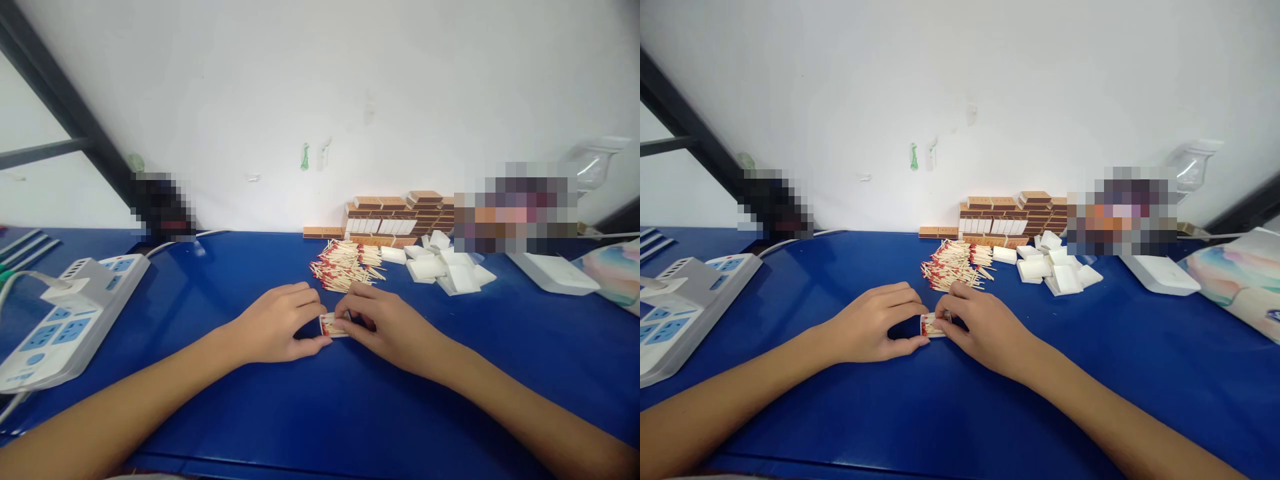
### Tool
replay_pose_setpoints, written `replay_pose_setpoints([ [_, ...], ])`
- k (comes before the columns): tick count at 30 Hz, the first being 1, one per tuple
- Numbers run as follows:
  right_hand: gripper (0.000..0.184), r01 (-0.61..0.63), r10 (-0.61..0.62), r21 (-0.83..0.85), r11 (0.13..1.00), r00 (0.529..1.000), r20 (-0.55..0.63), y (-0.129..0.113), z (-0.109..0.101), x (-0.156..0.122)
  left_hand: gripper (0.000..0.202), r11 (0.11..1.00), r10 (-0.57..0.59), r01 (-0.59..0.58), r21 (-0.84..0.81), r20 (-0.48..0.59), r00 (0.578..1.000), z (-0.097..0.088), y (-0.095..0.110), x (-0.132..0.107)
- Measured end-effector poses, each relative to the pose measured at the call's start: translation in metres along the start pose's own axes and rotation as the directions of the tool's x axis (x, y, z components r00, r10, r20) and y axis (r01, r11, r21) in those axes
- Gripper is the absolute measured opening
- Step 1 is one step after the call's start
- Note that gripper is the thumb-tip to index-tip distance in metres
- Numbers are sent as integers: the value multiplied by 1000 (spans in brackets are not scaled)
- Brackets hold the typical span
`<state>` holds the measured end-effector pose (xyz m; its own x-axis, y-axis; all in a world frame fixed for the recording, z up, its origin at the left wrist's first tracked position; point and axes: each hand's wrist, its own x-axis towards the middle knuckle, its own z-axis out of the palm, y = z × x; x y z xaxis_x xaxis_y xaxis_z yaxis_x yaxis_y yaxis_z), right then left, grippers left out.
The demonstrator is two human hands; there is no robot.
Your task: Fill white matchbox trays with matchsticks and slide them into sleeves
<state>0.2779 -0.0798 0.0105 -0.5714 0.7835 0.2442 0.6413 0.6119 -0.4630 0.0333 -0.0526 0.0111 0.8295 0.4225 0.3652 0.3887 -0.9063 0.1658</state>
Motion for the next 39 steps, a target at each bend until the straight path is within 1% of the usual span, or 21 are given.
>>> replay_pose_setpoints([
  [8, 11, 16, -17, -28, 999, 1000, -20, 4, 2, -2, 27, 999, -11, 11, -30, 1, 1000, 0, 1, 1],
  [12, 11, 45, -45, 46, 998, 999, -8, 3, -4, -1, 28, 999, -37, 37, -37, 2, 999, -1, -1, 1],
  [14, 16, 78, -75, 51, 996, 995, -62, 11, -18, -1, 29, 998, -47, 47, -44, -2, 999, 0, -3, 0],
  [15, 20, 82, -79, 16, 997, 990, -119, 19, -29, -2, 30, 998, -50, 50, -47, -4, 999, 0, -4, 0],
  [16, 23, 66, -77, -55, 996, 967, -244, 31, -43, -4, 31, 997, -52, 52, -50, -6, 999, 1, -5, 0],
  [17, 22, -5, -49, -147, 989, 929, -366, 47, -58, -7, 31, 997, -54, 53, -52, -9, 998, 1, -6, -1],
  [18, 21, -105, -37, -232, 967, 843, -537, 65, -75, -11, 31, 997, -56, 55, -55, -13, 998, 2, -6, -1],
  [19, 21, -237, -24, -282, 930, 724, -690, 85, -93, -17, 32, 997, -59, 57, -59, -17, 998, 2, -6, -2],
  [20, 21, -418, 29, -271, 867, 586, -810, 105, -110, -24, 32, 996, -62, 61, -64, -19, 998, 2, -7, -3],
  [21, 18, -584, 113, -198, 787, 452, -885, 125, -125, -32, 32, 995, -68, 67, -70, -18, 998, 2, -7, -3],
  [22, 17, -711, 209, -112, 694, 348, -914, 143, -138, -41, 33, 995, -73, 72, -74, -14, 997, 2, -7, -3],
  [23, 18, -784, 318, -29, 621, 285, -904, 158, -148, -49, 33, 994, -77, 77, -77, -9, 997, 2, -8, -4],
  [24, 20, -837, 426, 34, 546, 242, -871, 171, -155, -56, 33, 994, -79, 78, -78, -7, 997, 1, -8, -4],
  [25, 21, -877, 516, 60, 476, 223, -827, 181, -159, -61, 33, 994, -79, 78, -79, -8, 997, 1, -8, -4],
  [26, 23, -908, 576, 60, 415, 211, -790, 189, -161, -66, 33, 994, -79, 78, -79, -11, 997, 1, -8, -3],
  [27, 25, -924, 617, 41, 380, 220, -756, 195, -162, -68, 33, 994, -80, 78, -79, -14, 997, 0, -8, -3],
  [28, 28, -932, 641, 8, 362, 243, -728, 201, -161, -69, 32, 994, -82, 81, -78, -17, 996, 0, -9, -3],
  [31, 36, -927, 645, -104, 361, 328, -690, 217, -157, -69, 32, 993, -93, 92, -71, -14, 996, 0, -10, -2],
  [33, 38, -923, 635, -160, 349, 359, -684, 226, -155, -68, 33, 993, -93, 93, -67, -11, 996, -1, -11, -1],
  [35, 37, -926, 628, -184, 331, 361, -689, 232, -153, -67, 33, 993, -94, 93, -65, -9, 996, -1, -12, -1],
  [39, 34, -938, 623, -177, 299, 333, -708, 232, -148, -65, 33, 994, -96, 96, -61, -6, 995, -1, -12, 0],
])
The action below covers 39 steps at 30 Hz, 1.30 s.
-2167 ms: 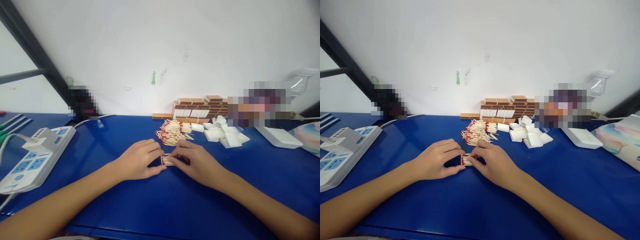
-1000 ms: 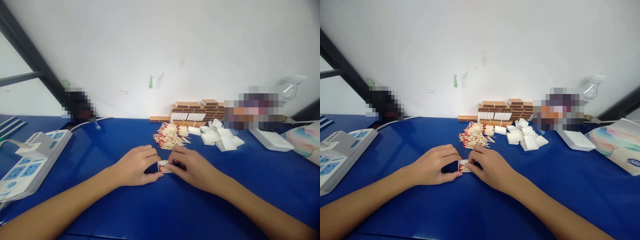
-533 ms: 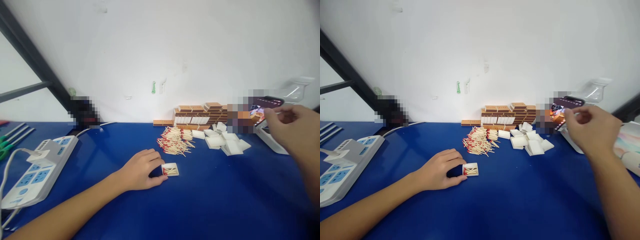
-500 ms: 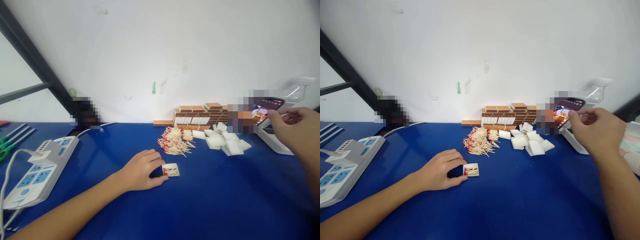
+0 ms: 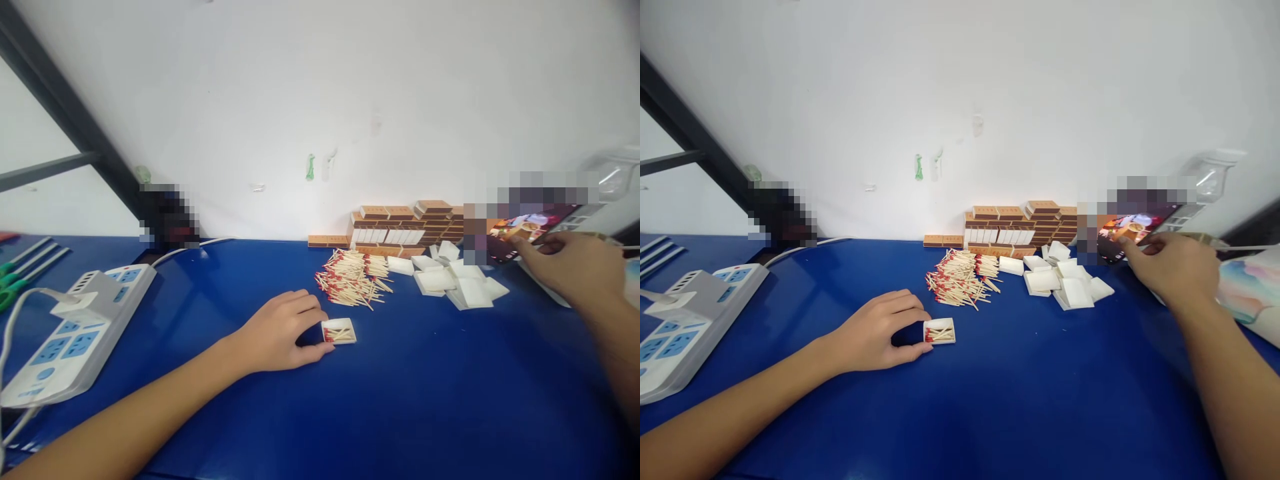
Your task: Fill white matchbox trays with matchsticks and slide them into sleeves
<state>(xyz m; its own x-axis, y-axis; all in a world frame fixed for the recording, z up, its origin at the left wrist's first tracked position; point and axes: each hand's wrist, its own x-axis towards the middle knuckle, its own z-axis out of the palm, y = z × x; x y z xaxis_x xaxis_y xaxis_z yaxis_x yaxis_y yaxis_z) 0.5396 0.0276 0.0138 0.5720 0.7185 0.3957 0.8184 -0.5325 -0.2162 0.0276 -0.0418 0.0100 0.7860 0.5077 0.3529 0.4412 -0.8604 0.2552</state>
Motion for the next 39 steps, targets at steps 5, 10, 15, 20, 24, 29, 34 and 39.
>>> replay_pose_setpoints([
  [5, 37, -3, 2, -45, 999, 1000, -28, -4, 1, -2, 32, 1000, 16, -16, 24, 1, 1000, 1, 2, -1],
  [10, 45, 49, -52, -36, 998, 995, -86, 1, 7, 2, 31, 999, 24, -24, 29, 17, 1000, 2, 3, -2],
  [15, 38, 29, -32, -102, 994, 999, -25, -1, 4, 1, 33, 999, 24, -25, 31, 24, 999, 2, 4, -1],
  [20, 37, -31, 38, -153, 988, 998, 44, -9, -3, -4, 33, 999, 22, -23, 31, 25, 999, 1, 4, -1],
  [24, 44, -13, 28, -206, 978, 997, 71, -12, -5, -6, 34, 999, 31, -31, 30, 18, 999, 2, 4, -1],
  [29, 51, -8, 24, -197, 980, 996, 82, -11, -5, -6, 35, 999, 32, -33, 32, 15, 999, 3, 4, -2],
  [34, 53, 16, -10, -198, 980, 1000, 29, -6, -1, -5, 36, 999, 24, -25, 33, 25, 999, 4, 3, -2],
  [39, 55, 36, -27, -200, 979, 999, 47, -4, -1, -6, 36, 999, 33, -34, 33, 25, 999, 3, 3, -2],
])
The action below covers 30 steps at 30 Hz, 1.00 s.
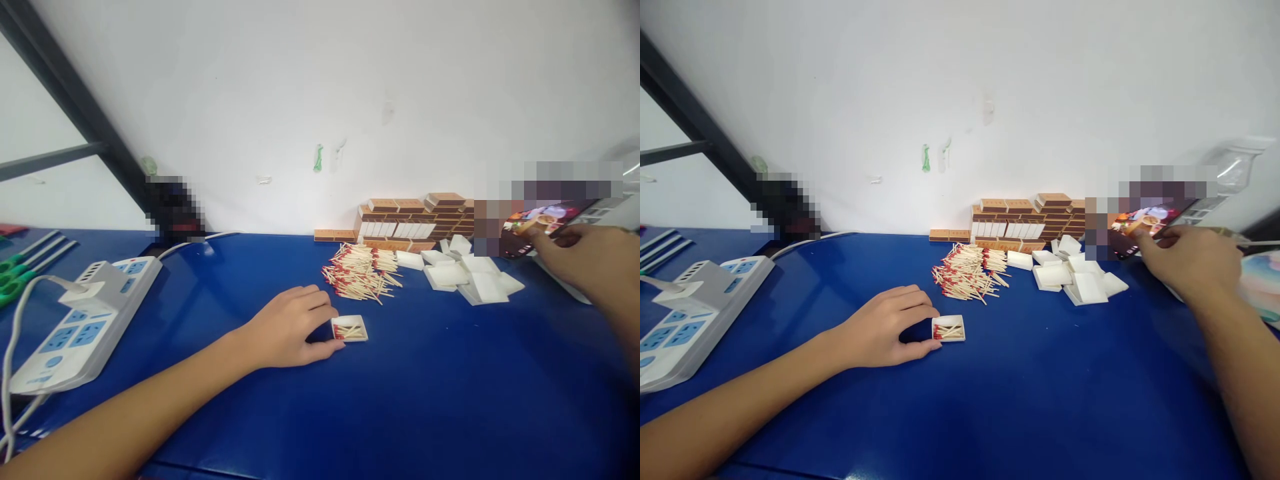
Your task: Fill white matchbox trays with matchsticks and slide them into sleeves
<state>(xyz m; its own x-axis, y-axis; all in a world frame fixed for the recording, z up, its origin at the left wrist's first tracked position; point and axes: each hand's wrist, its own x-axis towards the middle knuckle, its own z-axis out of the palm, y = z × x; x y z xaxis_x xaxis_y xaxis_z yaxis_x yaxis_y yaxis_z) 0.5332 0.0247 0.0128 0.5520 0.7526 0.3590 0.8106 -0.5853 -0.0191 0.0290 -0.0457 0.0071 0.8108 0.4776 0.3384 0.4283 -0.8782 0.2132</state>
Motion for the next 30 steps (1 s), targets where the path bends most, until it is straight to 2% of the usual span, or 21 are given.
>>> replay_pose_setpoints([
  [9, 54, 21, -21, -20, 1000, 1000, 7, 0, -5, -3, 35, 1000, -1, 1, 4, -3, 1000, -1, 1, 0],
  [14, 52, 89, -89, -15, 996, 995, 43, 5, -5, -2, 34, 1000, 1, -1, 5, -5, 1000, -1, 1, 1],
  [19, 51, 83, -83, -10, 997, 997, -8, 12, 0, 6, 33, 1000, 3, -3, 13, 3, 1000, -2, 2, 1],
  [25, 36, 99, -103, 63, 993, 992, 66, 13, -3, 6, 33, 1000, 5, -5, 25, 3, 1000, -2, 2, 0],
  [30, 29, 108, -116, 127, 986, 991, 60, 13, 1, 6, 34, 1000, 9, -9, 28, 4, 1000, -2, 2, 0],
])
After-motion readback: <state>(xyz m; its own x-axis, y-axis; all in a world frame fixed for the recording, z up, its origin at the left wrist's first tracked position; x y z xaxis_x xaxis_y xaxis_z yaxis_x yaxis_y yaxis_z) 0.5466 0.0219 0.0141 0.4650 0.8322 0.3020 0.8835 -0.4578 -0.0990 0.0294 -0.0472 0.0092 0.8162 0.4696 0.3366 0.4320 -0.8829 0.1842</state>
